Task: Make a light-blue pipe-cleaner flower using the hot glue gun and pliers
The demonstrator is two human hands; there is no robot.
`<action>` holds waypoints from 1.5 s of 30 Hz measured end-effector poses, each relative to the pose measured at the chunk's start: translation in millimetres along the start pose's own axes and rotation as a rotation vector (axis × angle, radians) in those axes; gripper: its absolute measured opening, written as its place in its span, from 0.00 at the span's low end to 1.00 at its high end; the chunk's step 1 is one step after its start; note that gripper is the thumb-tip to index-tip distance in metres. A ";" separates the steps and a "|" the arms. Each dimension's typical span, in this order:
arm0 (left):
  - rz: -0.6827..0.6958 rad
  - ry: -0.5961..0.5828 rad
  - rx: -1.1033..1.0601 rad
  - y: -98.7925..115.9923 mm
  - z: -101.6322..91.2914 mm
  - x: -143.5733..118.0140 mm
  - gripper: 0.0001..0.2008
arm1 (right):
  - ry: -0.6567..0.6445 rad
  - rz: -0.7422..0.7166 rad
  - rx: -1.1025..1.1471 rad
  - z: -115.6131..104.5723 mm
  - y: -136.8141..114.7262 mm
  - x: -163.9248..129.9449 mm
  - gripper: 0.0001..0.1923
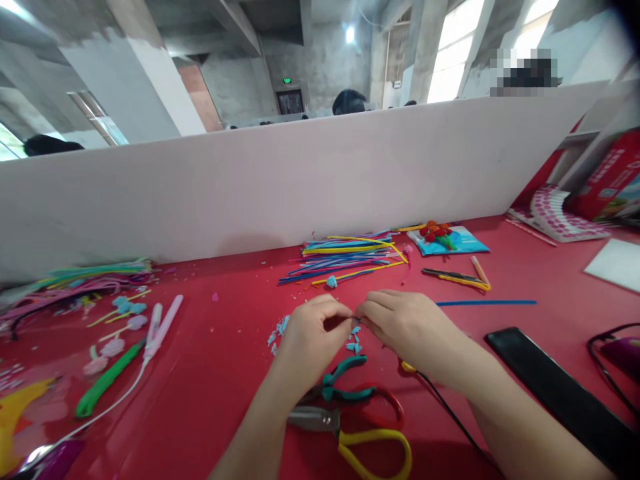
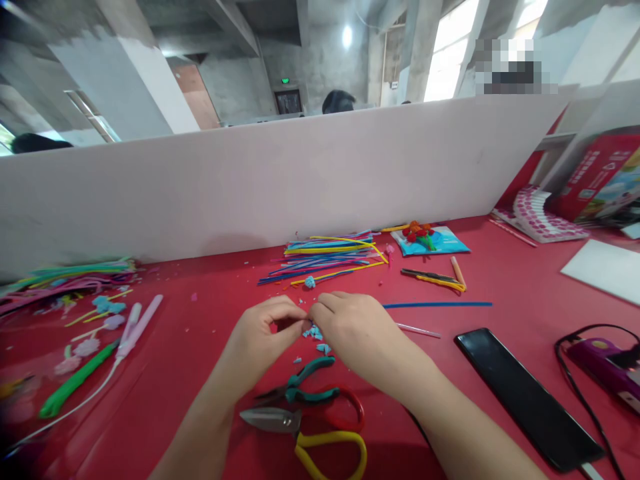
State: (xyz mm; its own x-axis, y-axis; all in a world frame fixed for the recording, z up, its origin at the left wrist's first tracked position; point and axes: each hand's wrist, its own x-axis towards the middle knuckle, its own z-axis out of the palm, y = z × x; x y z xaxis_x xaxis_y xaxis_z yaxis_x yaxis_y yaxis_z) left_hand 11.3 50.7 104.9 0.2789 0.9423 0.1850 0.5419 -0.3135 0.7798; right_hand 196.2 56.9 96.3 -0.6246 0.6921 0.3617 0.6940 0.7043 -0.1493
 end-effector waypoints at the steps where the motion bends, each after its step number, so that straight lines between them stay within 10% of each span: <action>1: -0.002 -0.007 0.045 0.0 3.2 -0.6 0.07 | -0.014 -0.001 -0.006 0.8 -0.1 -0.3 0.06; 5: -0.038 0.019 0.102 -1.5 11.0 -1.7 0.07 | -0.036 0.003 -0.008 -1.2 -0.9 0.3 0.07; 15: -0.256 -0.082 -0.662 -2.6 4.6 3.1 0.05 | 0.172 0.041 0.439 -17.7 1.3 7.5 0.04; 27: 0.031 0.147 0.031 3.7 11.5 -4.4 0.06 | 0.073 -0.002 0.068 -6.5 -1.0 2.1 0.10; 35: -0.216 -0.037 -0.570 1.7 -0.4 1.5 0.03 | 0.179 0.033 0.484 -15.7 2.2 8.0 0.04; 45: -0.230 0.242 -0.610 0.2 7.4 3.7 0.05 | 0.295 0.102 0.322 -0.9 -3.6 8.7 0.05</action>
State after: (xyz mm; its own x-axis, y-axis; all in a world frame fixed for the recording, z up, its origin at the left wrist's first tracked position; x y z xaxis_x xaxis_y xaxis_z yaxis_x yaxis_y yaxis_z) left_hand 18.3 53.2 101.3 -0.0128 0.9988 0.0476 0.0041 -0.0476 0.9989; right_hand 188.6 60.3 100.8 -0.3977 0.7190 0.5700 0.5707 0.6803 -0.4599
